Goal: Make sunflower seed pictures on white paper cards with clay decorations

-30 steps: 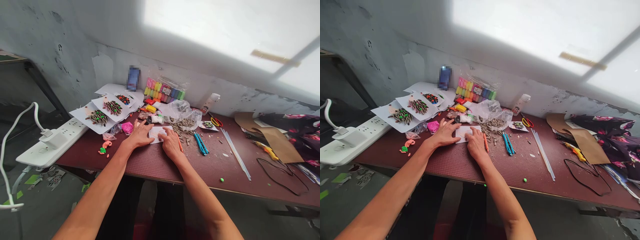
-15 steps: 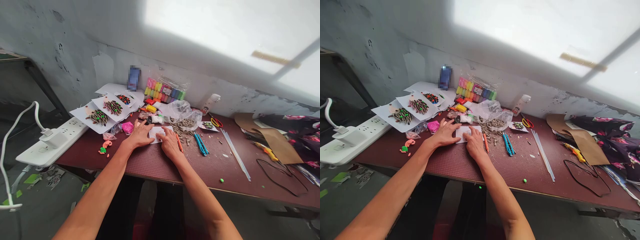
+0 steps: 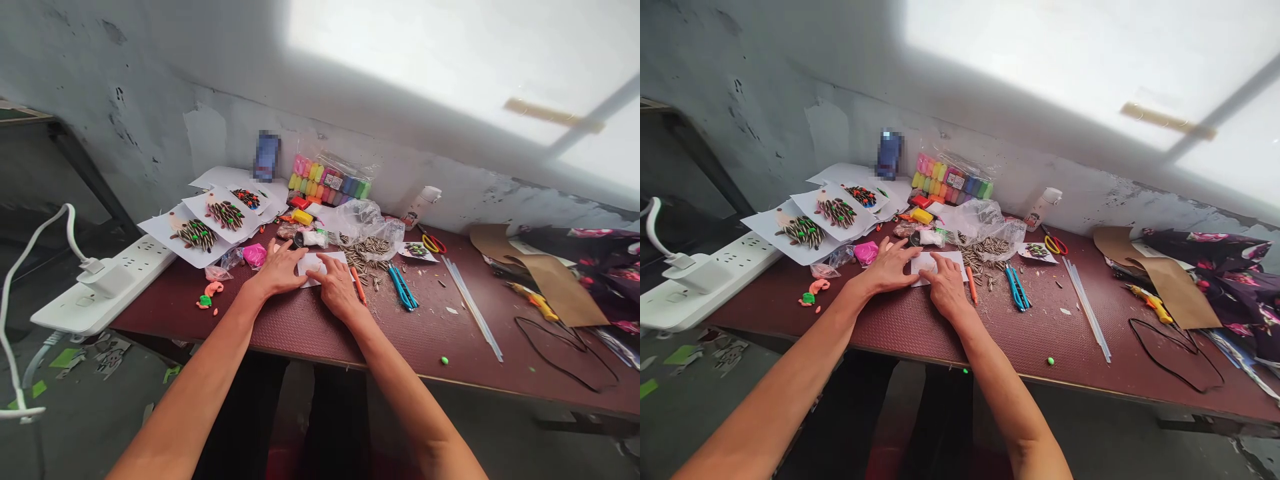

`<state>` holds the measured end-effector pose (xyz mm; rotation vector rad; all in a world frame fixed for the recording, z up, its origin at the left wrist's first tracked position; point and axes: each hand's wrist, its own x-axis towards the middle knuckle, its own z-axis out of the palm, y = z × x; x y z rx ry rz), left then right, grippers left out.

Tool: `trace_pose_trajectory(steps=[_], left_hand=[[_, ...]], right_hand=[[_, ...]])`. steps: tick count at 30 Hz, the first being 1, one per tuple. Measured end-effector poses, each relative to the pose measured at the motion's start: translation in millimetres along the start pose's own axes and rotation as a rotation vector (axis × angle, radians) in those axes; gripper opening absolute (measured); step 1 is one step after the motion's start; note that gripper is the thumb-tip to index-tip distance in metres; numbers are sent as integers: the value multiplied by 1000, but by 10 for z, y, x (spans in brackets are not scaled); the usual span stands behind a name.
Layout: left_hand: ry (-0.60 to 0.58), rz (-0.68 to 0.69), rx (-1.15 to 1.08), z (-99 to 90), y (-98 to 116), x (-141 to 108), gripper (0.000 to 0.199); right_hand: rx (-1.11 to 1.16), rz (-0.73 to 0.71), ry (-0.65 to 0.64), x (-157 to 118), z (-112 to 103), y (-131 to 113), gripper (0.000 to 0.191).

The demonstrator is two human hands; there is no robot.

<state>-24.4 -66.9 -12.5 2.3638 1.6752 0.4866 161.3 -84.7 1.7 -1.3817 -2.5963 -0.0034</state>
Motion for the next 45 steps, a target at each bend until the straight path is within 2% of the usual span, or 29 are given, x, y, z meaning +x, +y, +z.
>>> trace_pose_trajectory(steps=[4, 15, 30, 35, 45], left_hand=[[1, 0, 6, 2, -6, 1, 64], [-23, -10, 15, -36, 10, -5, 67], [-6, 9, 11, -18, -18, 0, 68], [-3, 1, -7, -28, -2, -2, 63], [11, 10, 7, -17, -8, 0, 67]], right_hand=[[0, -2, -7, -6, 1, 1, 40], [38, -58, 88, -43, 65, 46, 45], [-60, -83, -30, 88, -22, -40, 45], [-66, -58, -28, 89, -21, -54, 44], [-97, -38, -29, 89, -5, -58, 38]])
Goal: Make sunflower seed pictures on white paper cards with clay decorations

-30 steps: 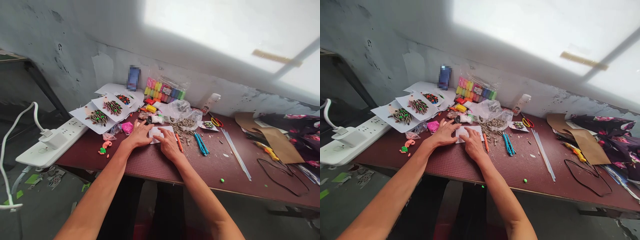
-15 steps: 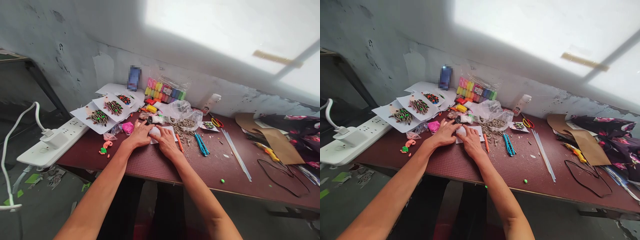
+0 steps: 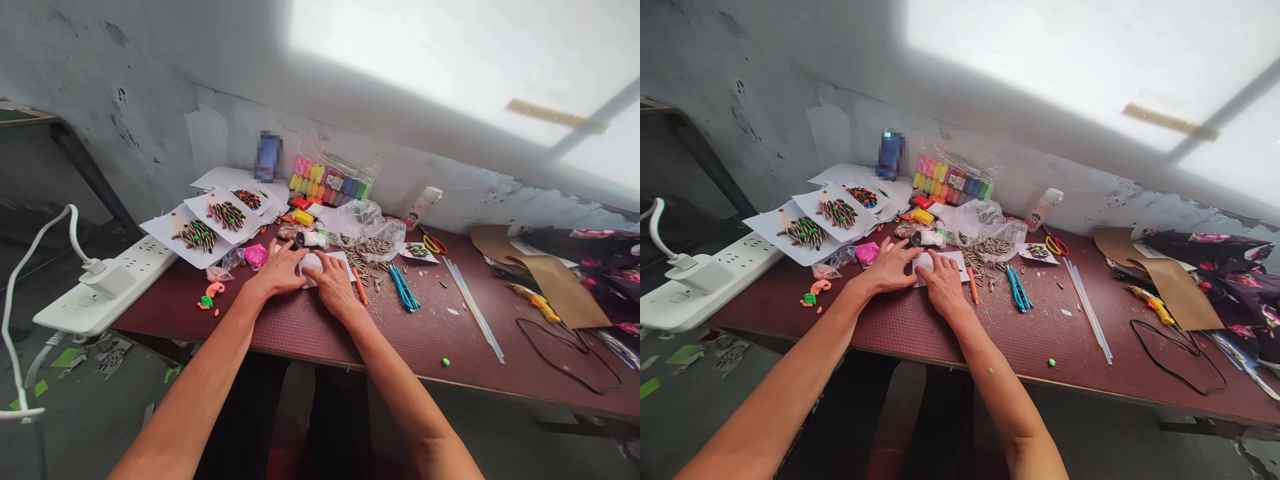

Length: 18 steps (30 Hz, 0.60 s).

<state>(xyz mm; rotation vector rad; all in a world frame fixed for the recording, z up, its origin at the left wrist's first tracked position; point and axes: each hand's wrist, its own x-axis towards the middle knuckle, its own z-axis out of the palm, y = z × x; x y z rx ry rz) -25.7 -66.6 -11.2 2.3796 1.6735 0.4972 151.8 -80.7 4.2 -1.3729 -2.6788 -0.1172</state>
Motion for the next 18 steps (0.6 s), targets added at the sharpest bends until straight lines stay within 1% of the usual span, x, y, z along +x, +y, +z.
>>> trace_pose_trajectory(steps=[5, 10, 18], left_hand=[[6, 2, -9, 0, 0, -5, 65], [-4, 1, -10, 6, -5, -1, 65], [-1, 3, 7, 7, -5, 3, 66]], right_hand=[[-2, 0, 12, -13, -2, 8, 38], [28, 8, 24, -40, -13, 19, 44], [39, 0, -1, -32, 4, 9, 42]])
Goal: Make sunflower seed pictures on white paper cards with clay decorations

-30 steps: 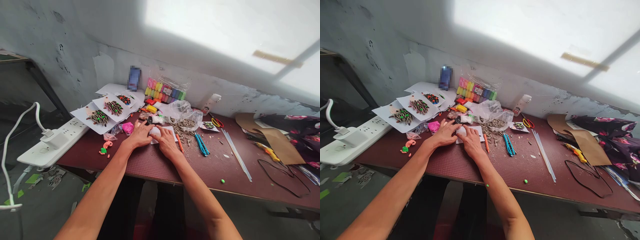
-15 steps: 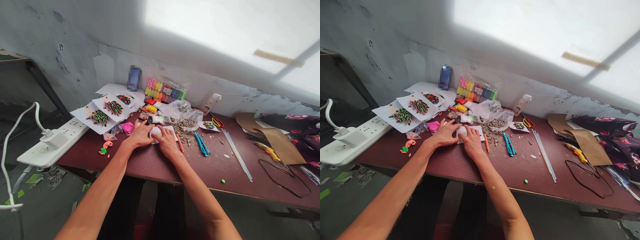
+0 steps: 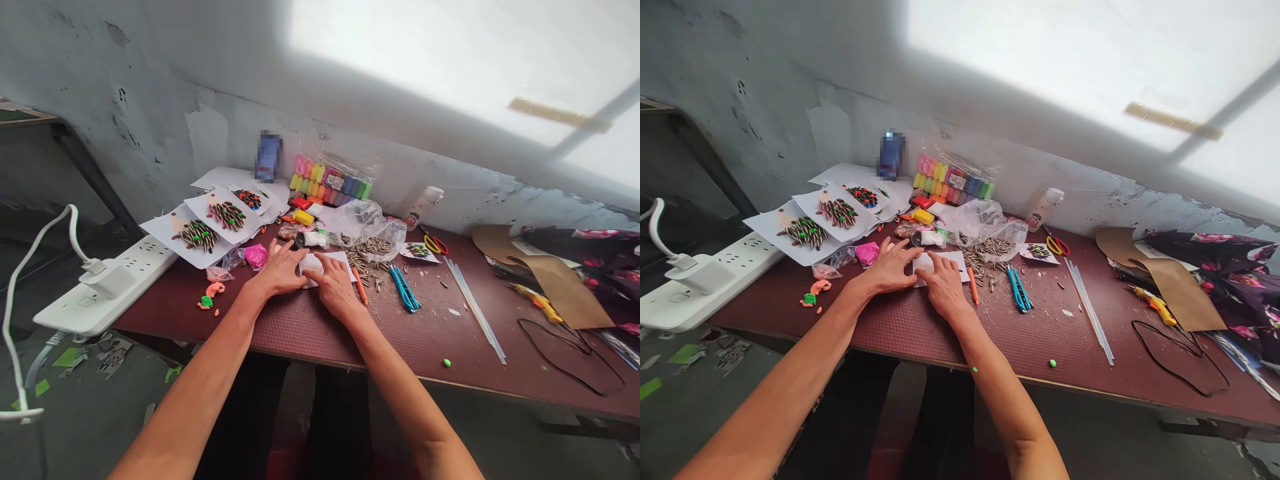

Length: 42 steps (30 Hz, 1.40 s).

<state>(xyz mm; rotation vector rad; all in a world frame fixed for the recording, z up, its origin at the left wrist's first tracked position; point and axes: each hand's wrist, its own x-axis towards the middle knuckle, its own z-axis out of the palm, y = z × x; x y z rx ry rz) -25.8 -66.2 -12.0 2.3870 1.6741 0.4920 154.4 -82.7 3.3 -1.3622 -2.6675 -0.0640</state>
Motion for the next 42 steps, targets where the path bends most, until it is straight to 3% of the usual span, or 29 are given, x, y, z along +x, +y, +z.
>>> trace_pose_trajectory(steps=[29, 34, 42], left_hand=[[-1, -12, 8, -2, 13, -10, 66], [-11, -9, -1, -7, 15, -10, 66], [21, -13, -5, 17, 17, -18, 62]], right_hand=[[-11, 38, -3, -3, -27, -1, 38], [-16, 82, 26, -49, -27, 40, 44], [15, 46, -39, 3, -24, -20, 43]])
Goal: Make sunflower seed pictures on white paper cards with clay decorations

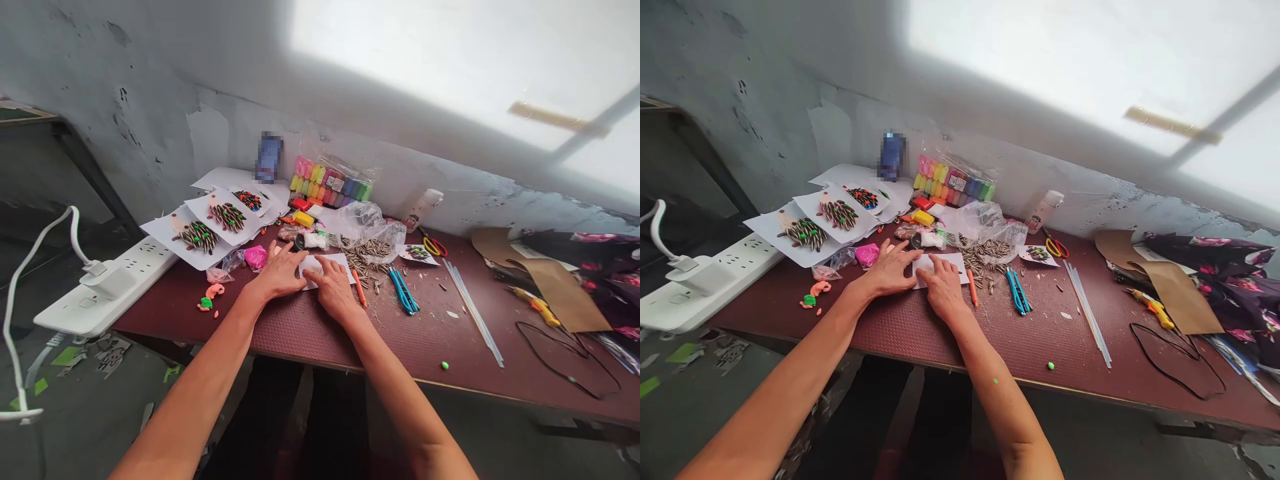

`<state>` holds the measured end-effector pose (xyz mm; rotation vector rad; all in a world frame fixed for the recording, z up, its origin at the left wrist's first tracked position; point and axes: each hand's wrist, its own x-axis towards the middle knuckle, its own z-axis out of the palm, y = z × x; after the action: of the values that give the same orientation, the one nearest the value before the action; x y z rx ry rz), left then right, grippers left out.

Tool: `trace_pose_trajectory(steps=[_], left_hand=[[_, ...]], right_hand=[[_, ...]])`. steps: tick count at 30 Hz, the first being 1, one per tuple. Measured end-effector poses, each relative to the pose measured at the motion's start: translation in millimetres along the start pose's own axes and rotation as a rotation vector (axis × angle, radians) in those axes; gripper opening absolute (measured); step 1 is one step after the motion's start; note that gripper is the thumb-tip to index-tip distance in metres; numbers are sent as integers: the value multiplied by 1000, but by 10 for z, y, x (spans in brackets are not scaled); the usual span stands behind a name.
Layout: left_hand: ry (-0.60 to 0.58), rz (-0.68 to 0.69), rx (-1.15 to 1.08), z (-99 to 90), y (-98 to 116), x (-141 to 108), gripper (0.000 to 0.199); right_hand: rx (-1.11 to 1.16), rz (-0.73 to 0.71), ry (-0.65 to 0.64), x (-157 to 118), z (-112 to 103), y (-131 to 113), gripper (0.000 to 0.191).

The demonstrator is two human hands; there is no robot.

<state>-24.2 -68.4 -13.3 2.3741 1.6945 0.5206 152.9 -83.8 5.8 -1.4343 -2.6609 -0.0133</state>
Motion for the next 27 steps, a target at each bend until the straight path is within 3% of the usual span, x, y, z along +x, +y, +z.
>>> trace_pose_trajectory(steps=[18, 27], left_hand=[[27, -5, -8, -16, 9, -1, 59], [90, 24, -15, 21, -2, 6, 56]], right_hand=[[66, -1, 95, -139, 63, 137, 40], [271, 79, 327, -185, 148, 310, 46]])
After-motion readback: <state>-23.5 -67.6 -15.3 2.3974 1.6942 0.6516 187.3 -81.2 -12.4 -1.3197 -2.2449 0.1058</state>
